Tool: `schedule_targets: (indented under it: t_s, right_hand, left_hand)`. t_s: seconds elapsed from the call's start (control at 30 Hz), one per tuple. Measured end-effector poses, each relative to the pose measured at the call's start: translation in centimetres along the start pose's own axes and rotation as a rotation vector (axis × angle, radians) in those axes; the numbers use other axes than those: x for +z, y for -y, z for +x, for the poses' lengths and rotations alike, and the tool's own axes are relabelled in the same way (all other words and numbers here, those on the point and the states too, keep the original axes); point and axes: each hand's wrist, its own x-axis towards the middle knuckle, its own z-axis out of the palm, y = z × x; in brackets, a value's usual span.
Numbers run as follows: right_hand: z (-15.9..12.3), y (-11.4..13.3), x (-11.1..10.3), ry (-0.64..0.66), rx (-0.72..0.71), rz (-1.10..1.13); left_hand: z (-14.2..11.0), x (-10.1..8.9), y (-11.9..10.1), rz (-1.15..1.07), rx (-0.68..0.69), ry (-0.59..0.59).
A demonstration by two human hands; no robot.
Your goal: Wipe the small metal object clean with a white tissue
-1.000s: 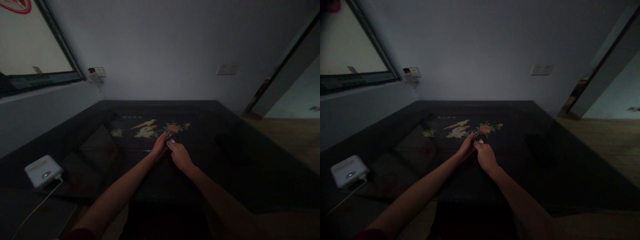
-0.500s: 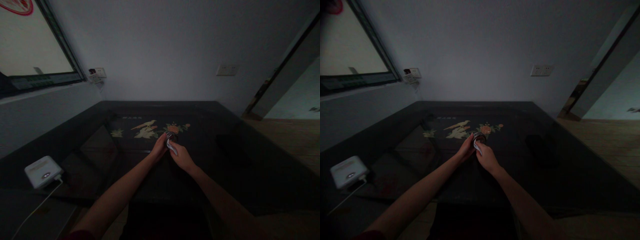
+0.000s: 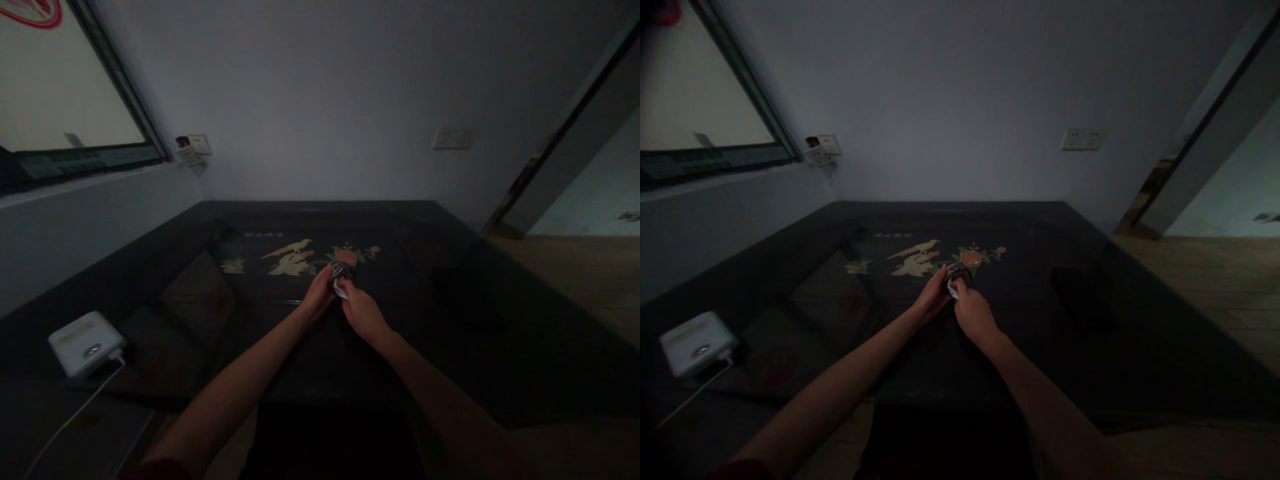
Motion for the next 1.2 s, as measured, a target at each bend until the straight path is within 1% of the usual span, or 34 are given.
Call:
schedule_targets:
  t_s: [0.13,0.3,0.37,0.47,0.53,0.6,0.77,0.83,1.0,1.13,1.2]
  right_hand:
    - [0.2,-0.7,0.4,-0.076,-0.020,0.246]
    - [0.7,-1.3,0.6,-0.175,0.020,0.559]
    - [0.9,-1.5,0.5,-0.166,0.038,0.625]
    - [1.1,-1.9,0.3,-0.080,0.024,0.671]
    - [1.1,-2.2,0.3,-0.024,-0.019,0.653]
    - [1.1,-2.4,0.5,-0.017,-0.073,0.580]
    - [0.9,-2.7,1.4,-0.089,-0.269,0.348]
    - [0.9,-2.8,1.6,-0.125,-0.306,0.294]
    - [0.8,-2.2,1.2,-0.190,-0.276,0.141]
    - [0.5,-1.4,0.4,-0.166,-0.207,0.002]
    - [0.4,-1.1,0.3,-0.138,-0.159,-0.004]
  left_hand:
    - [0.1,0.0,0.0,-0.015,0.028,-0.003]
    - [0.4,-0.2,0.2,-0.039,0.026,0.008]
    - [0.5,-0.2,0.2,-0.048,0.012,-0.004]
    - [0.6,-0.3,0.2,-0.064,-0.003,-0.042]
    - [0.7,-0.4,0.2,-0.081,-0.020,-0.054]
    - [0.8,-0.4,0.2,-0.112,-0.034,-0.048]
    - [0.8,-0.3,0.1,-0.175,-0.039,-0.023]
    - [0.7,-0.2,0.1,-0.169,-0.050,-0.018]
    - [0.3,-0.1,-0.1,-0.112,-0.072,-0.023]
    - [0.3,-0.1,-0.2,-0.088,-0.063,-0.022]
    - [0.4,-0.1,0.0,-0.080,-0.060,-0.017]
